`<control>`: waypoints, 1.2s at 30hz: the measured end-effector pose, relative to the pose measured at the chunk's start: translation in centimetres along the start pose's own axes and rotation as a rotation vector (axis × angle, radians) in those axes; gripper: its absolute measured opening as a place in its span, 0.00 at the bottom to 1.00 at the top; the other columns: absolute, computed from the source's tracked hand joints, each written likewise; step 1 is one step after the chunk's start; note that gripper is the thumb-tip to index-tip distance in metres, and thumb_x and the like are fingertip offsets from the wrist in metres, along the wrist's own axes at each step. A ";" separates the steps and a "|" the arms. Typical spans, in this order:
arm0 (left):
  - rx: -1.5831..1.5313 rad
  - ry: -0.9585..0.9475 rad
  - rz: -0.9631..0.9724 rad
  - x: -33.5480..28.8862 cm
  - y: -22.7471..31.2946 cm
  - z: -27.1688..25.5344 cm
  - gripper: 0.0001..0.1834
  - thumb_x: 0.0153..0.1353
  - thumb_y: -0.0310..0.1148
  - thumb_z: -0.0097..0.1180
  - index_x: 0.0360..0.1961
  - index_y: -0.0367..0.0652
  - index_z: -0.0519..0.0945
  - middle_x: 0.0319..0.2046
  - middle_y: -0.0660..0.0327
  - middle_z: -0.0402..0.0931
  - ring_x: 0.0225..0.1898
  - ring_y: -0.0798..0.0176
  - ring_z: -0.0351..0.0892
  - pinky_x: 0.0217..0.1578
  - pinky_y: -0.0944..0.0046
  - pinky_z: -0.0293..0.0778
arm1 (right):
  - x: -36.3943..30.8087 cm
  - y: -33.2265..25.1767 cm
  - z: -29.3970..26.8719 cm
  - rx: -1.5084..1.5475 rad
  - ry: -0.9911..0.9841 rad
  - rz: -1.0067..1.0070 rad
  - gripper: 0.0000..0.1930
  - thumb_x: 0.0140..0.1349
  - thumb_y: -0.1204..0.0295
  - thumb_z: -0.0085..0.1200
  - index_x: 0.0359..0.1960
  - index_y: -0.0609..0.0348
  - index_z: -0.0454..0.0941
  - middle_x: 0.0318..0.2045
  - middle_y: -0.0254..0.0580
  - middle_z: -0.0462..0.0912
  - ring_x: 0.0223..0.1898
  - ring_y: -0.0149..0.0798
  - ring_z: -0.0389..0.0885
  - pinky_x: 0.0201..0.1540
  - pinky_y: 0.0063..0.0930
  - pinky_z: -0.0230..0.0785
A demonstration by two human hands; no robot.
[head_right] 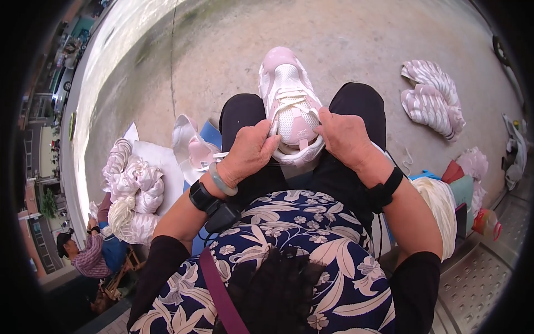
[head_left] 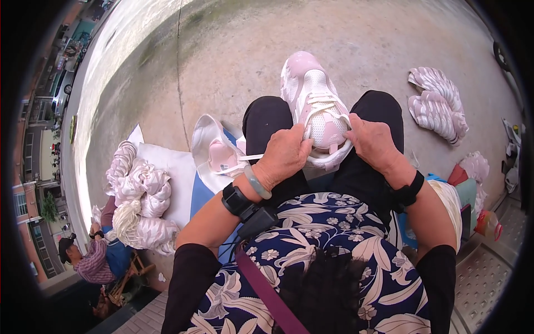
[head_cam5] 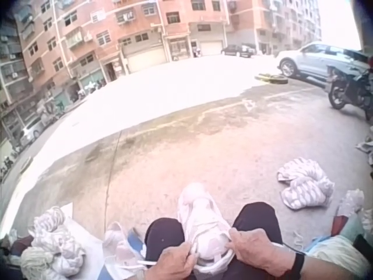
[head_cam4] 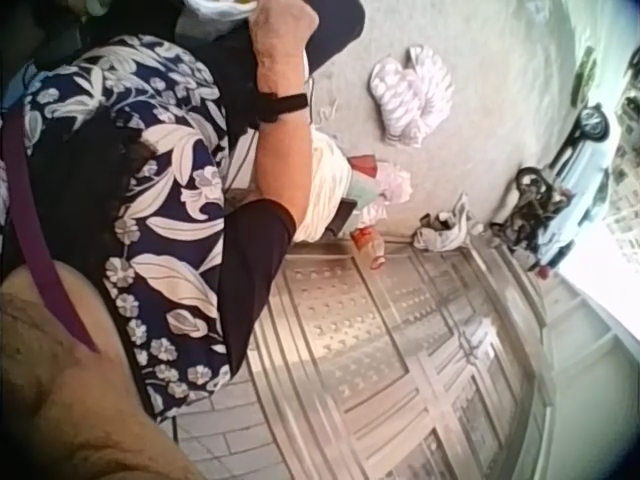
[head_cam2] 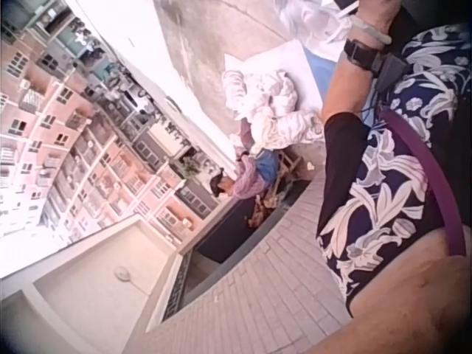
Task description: Lacing a pair of pink and white sneakers.
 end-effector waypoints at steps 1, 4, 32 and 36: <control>-0.001 0.003 0.003 0.1 0.1 0.2 0.09 0.56 0.29 0.53 0.32 0.33 0.70 0.21 0.42 0.71 0.26 0.38 0.74 0.24 0.53 0.68 | 0.2 0.3 0.0 -0.021 -0.005 0.005 0.12 0.55 0.67 0.55 0.35 0.60 0.67 0.21 0.46 0.78 0.25 0.49 0.79 0.25 0.39 0.68; -0.012 -0.003 -0.018 0.1 0.4 0.7 0.08 0.56 0.28 0.53 0.32 0.33 0.70 0.21 0.41 0.71 0.26 0.37 0.73 0.25 0.51 0.67 | 0.3 1.0 0.0 -0.057 -0.044 0.031 0.12 0.56 0.67 0.54 0.35 0.60 0.67 0.22 0.46 0.78 0.26 0.49 0.79 0.26 0.39 0.69; 0.638 0.108 0.265 -1.2 -0.9 -6.3 0.04 0.52 0.23 0.49 0.28 0.45 0.71 0.19 0.57 0.69 0.22 0.53 0.74 0.20 0.57 0.67 | -1.9 4.0 -4.8 0.026 0.169 -0.032 0.07 0.54 0.78 0.50 0.34 0.54 0.73 0.23 0.43 0.76 0.26 0.49 0.77 0.25 0.38 0.67; 0.596 0.183 0.227 -1.5 -1.2 -6.8 0.03 0.51 0.23 0.49 0.25 0.44 0.70 0.17 0.58 0.68 0.21 0.53 0.74 0.20 0.56 0.68 | -2.1 4.4 -4.8 0.053 0.225 -0.028 0.08 0.55 0.78 0.50 0.36 0.54 0.74 0.24 0.44 0.77 0.27 0.49 0.77 0.26 0.37 0.68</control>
Point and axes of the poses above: each hand's wrist, its own x-axis towards the middle knuckle, its own z-axis out of the palm, y = z × x, the point moved 9 cm from there along x, towards the middle knuckle
